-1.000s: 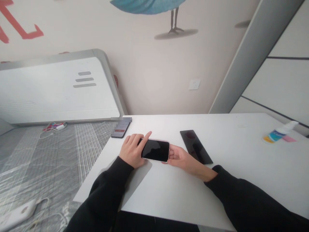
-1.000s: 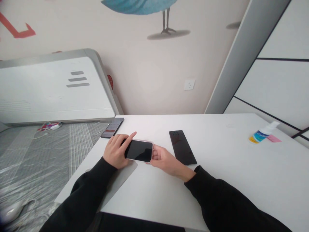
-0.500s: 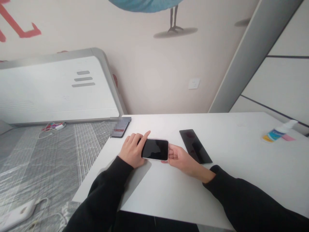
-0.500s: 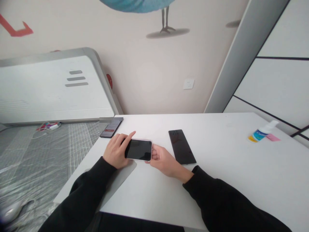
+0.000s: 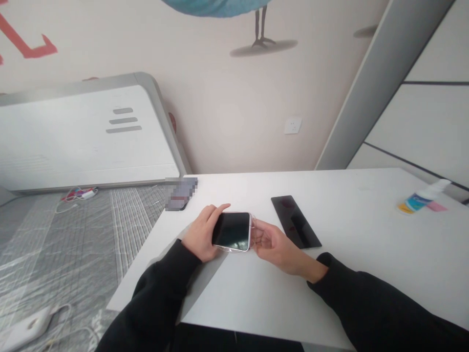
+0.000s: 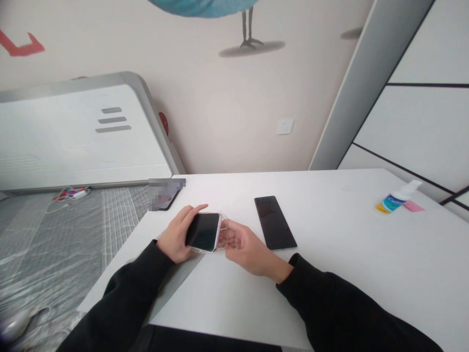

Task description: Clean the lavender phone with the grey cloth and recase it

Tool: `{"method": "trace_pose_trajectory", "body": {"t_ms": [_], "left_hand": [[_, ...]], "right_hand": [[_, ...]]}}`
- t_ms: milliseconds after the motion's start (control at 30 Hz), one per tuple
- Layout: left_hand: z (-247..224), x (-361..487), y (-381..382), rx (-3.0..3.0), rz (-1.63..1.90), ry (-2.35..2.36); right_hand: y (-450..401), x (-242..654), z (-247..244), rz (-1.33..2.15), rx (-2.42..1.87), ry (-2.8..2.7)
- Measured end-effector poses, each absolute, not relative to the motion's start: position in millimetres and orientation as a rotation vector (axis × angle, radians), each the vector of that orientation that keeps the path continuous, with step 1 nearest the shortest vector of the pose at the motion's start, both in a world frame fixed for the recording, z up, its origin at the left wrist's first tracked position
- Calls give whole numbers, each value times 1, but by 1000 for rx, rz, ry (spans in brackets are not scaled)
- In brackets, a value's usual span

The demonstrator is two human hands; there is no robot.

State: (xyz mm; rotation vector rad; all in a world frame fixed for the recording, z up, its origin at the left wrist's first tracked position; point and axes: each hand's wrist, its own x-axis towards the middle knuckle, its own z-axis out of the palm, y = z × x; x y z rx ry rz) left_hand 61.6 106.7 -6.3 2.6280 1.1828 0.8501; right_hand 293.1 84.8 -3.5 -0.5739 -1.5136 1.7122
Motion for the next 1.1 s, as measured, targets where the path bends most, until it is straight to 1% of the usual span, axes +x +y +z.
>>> {"method": "trace_pose_trajectory", "body": {"t_ms": [133,333,600,800,933,1100], "left_hand": [[-12,57,109,2499,764,1093],[-9,58,110,2308,772,916],[-8,60,108,2155,784,807],[-7,60,107,2049,755,772],[-7,61,105,2102,764,850],[-5,61,103,2151,860,895]], "right_hand": [[86,297,-12,1755,-557,-1503],[86,299,-14,1783,-481,-1496],[87,298,-11,1805,-402,-1475],[86,298,-11,1818,-397,-1462],[86,299,-12,1782,-415,-1506],[84,301,-6,1823,-464,-1509]]}}
